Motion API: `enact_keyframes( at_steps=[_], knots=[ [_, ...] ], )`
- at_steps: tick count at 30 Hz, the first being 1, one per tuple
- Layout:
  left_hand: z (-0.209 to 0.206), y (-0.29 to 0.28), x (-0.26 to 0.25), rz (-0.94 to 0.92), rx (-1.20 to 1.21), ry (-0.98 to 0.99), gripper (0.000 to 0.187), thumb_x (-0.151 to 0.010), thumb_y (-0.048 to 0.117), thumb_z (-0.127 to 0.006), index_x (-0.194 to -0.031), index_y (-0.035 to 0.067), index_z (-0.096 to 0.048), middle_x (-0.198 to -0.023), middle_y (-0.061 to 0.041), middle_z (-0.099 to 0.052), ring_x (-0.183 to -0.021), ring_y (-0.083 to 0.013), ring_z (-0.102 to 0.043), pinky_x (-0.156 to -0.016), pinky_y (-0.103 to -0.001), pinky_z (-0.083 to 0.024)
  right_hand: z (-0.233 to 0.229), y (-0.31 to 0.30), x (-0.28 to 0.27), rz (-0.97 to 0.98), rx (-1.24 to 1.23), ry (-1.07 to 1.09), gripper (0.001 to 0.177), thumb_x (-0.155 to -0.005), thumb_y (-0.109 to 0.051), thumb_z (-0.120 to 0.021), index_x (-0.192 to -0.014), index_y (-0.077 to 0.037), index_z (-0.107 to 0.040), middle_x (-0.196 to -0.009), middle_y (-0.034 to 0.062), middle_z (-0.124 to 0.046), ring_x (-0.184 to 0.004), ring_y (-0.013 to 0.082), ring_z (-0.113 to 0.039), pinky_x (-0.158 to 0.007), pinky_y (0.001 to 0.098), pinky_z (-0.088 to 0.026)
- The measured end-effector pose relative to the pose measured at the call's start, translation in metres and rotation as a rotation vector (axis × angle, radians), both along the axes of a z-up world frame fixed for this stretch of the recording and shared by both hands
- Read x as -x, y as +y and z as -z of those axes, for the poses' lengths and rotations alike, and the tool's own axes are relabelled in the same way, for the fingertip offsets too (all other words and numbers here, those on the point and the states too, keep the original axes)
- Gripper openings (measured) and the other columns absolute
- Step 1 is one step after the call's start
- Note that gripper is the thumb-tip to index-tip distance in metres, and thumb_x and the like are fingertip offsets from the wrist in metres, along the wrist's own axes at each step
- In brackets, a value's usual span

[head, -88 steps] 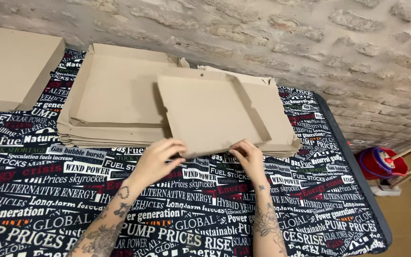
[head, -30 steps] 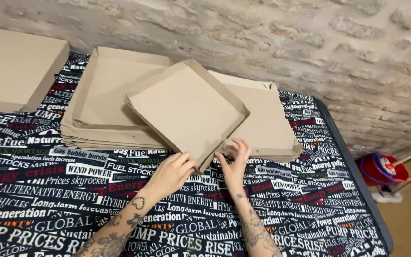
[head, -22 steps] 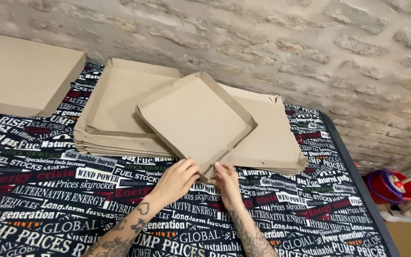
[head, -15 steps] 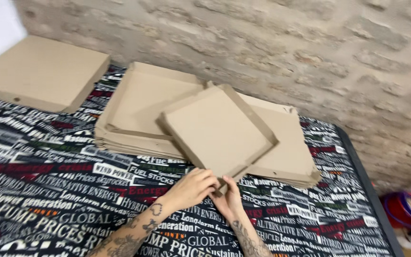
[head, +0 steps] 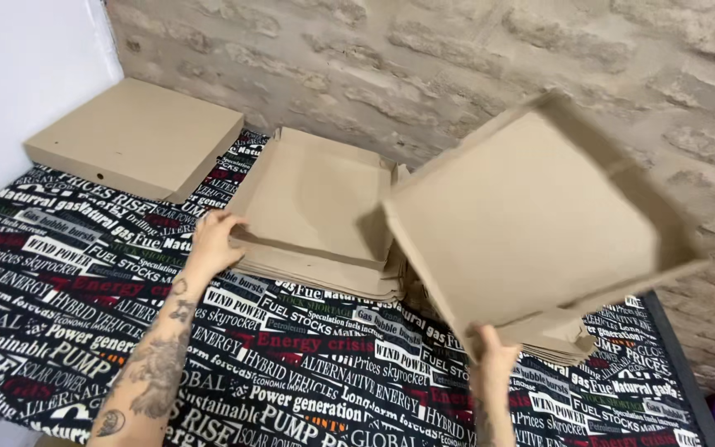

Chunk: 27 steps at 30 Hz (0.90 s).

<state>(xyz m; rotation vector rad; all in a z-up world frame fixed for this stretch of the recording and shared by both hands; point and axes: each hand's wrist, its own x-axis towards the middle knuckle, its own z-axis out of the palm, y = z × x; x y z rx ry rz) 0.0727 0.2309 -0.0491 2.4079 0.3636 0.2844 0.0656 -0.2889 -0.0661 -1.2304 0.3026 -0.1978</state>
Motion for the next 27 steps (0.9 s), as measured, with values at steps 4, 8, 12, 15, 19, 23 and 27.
enact_keyframes(
  at_steps=[4, 8, 12, 15, 19, 23, 27],
  knots=[
    [0.022, 0.023, -0.017, -0.037, -0.124, -0.008, 0.027, -0.074, 0.051, -0.085, -0.081, 0.027, -0.075, -0.095, 0.010, -0.072, -0.113, -0.0190, -0.059, -0.103, -0.045, -0.030, -0.047, -0.023, 0.010, 0.346, 0.136, -0.170, 0.067, -0.078, 0.016, -0.065, -0.129, -0.002, -0.026, -0.106, 0.0151, -0.059, -0.083, 0.0193, -0.066, -0.081, 0.0338, -0.069],
    [0.023, 0.013, -0.008, -0.019, -0.185, -0.050, 0.024, -0.077, 0.050, -0.081, -0.083, 0.028, -0.077, -0.106, 0.010, -0.077, -0.142, -0.0242, -0.051, -0.125, -0.056, -0.004, -0.023, -0.071, -0.007, 0.519, 0.398, -0.285, 0.055, -0.085, -0.008, -0.076, -0.120, -0.002, -0.034, -0.120, 0.0195, -0.053, -0.105, 0.0244, -0.062, -0.079, 0.0389, -0.061],
    [0.011, -0.006, 0.029, -0.018, -0.261, -0.342, 0.019, -0.083, 0.041, -0.079, -0.085, 0.023, -0.073, -0.112, 0.003, -0.076, -0.138, -0.0266, -0.057, -0.122, -0.060, -0.006, -0.040, -0.086, -0.012, 0.488, 0.764, -0.407, 0.011, -0.088, 0.002, -0.072, -0.080, -0.001, -0.065, -0.078, 0.0038, -0.063, -0.073, 0.0130, -0.057, -0.062, 0.0305, -0.045],
    [0.002, -0.019, 0.049, -0.006, -0.206, -0.466, 0.013, -0.087, 0.028, -0.080, -0.088, 0.019, -0.072, -0.132, -0.006, -0.072, -0.125, -0.0317, -0.064, -0.111, -0.055, -0.027, -0.042, -0.107, -0.035, 0.522, 0.964, -0.512, 0.015, -0.085, 0.002, -0.079, -0.078, -0.004, -0.067, -0.067, 0.0085, -0.057, -0.064, 0.0168, -0.053, -0.064, 0.0328, -0.042],
    [-0.031, -0.047, 0.074, -0.017, -0.030, -0.542, 0.010, -0.087, 0.013, -0.082, -0.092, 0.010, -0.074, -0.141, -0.012, -0.066, -0.110, -0.0354, -0.069, -0.089, -0.046, -0.056, -0.064, -0.119, -0.060, 0.558, 1.206, -0.554, 0.025, -0.078, -0.004, -0.082, -0.067, -0.002, -0.060, -0.053, 0.0135, -0.047, -0.052, 0.0241, -0.050, -0.062, 0.0368, -0.039],
    [-0.046, -0.058, 0.064, -0.010, 0.057, -0.566, 0.008, -0.091, 0.011, -0.080, -0.095, 0.006, -0.075, -0.137, -0.020, -0.066, -0.105, -0.0391, -0.071, -0.082, -0.046, -0.059, -0.085, -0.131, -0.083, 0.498, 1.184, -0.552, 0.023, -0.081, -0.003, -0.079, -0.068, -0.005, -0.060, -0.051, 0.0069, -0.040, -0.058, 0.0108, -0.042, -0.060, 0.0333, -0.036],
    [-0.066, -0.080, 0.065, 0.065, 0.248, -0.528, 0.006, -0.089, 0.003, -0.078, -0.094, 0.004, -0.076, -0.137, -0.021, -0.065, -0.099, -0.0357, -0.073, -0.082, -0.038, -0.063, -0.112, -0.120, -0.091, 0.474, 1.223, -0.586, 0.023, -0.078, -0.001, -0.080, -0.066, -0.006, -0.060, -0.049, 0.0068, -0.036, -0.053, 0.0132, -0.041, -0.056, 0.0341, -0.034]
  ],
)
